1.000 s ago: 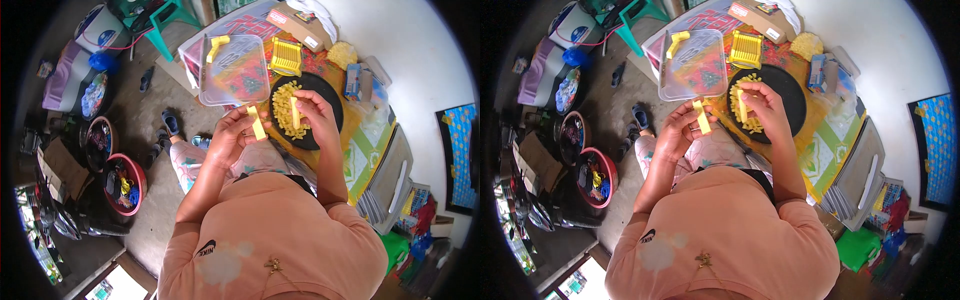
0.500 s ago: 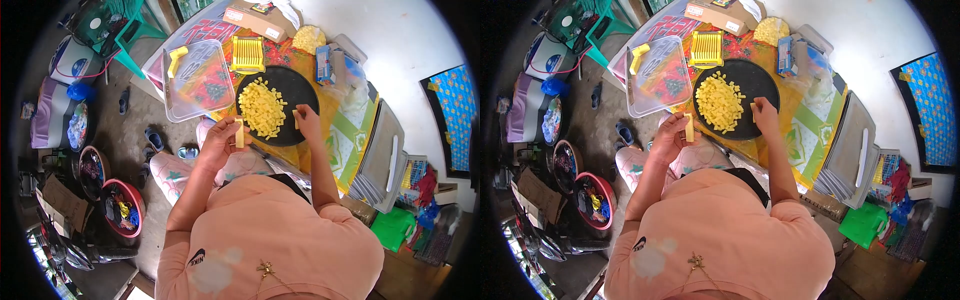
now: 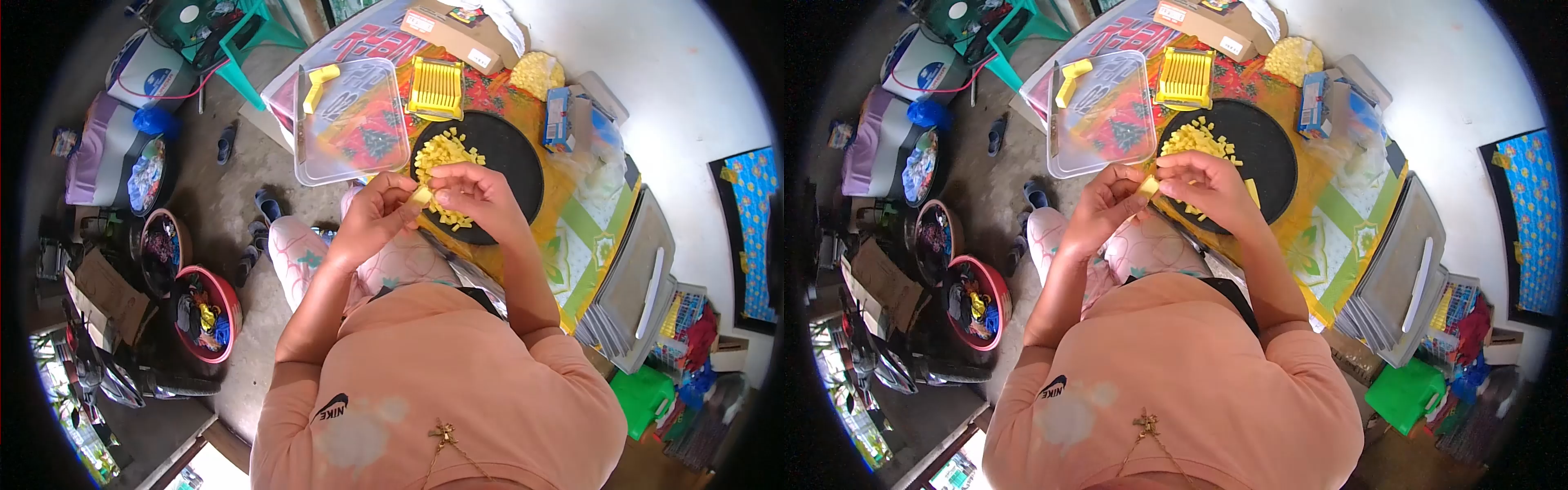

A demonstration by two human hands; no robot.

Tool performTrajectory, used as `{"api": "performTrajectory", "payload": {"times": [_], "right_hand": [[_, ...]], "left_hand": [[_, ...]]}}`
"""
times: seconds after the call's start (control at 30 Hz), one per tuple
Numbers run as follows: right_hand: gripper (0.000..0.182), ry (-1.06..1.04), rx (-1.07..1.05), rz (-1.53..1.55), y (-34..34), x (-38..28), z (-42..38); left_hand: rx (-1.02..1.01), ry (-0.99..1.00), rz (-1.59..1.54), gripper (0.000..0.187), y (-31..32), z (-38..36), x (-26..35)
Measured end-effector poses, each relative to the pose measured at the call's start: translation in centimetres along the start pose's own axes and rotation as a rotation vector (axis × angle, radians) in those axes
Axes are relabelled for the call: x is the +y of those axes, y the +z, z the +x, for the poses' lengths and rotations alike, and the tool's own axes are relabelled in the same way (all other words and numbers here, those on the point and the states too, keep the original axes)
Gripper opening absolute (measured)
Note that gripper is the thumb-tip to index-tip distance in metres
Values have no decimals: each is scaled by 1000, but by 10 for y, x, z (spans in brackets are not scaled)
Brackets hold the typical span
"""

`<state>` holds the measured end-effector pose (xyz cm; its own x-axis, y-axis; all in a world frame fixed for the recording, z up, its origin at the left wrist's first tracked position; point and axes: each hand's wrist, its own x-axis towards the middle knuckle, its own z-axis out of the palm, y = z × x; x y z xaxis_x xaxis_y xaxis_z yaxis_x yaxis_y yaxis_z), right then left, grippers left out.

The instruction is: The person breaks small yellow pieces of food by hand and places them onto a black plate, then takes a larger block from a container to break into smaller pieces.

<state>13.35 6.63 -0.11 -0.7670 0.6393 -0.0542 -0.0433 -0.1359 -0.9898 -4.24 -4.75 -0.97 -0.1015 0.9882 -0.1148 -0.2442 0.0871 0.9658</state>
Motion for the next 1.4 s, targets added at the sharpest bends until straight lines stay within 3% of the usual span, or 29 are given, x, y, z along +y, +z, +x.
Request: {"api": "performTrajectory", "payload": {"times": [0.37, 1.0, 1.13, 1.23, 1.4], "right_hand": [[28, -66, -181, 14, 32, -22, 20], [25, 1, -146, 147, 47, -19, 20], [22, -108, 156, -106, 20, -6, 30], [21, -87, 349, -558, -23, 42, 46], [20, -128, 477, -960, -41, 87, 43]], "left_hand": [[120, 194, 107, 19, -10, -26, 31], [113, 194, -47, 20, -31, -42, 32], [143, 104, -152, 21, -39, -37, 26], [157, 18, -291, 23, -43, -28, 14], [162, -55, -293, 26, -43, -17, -11]]}}
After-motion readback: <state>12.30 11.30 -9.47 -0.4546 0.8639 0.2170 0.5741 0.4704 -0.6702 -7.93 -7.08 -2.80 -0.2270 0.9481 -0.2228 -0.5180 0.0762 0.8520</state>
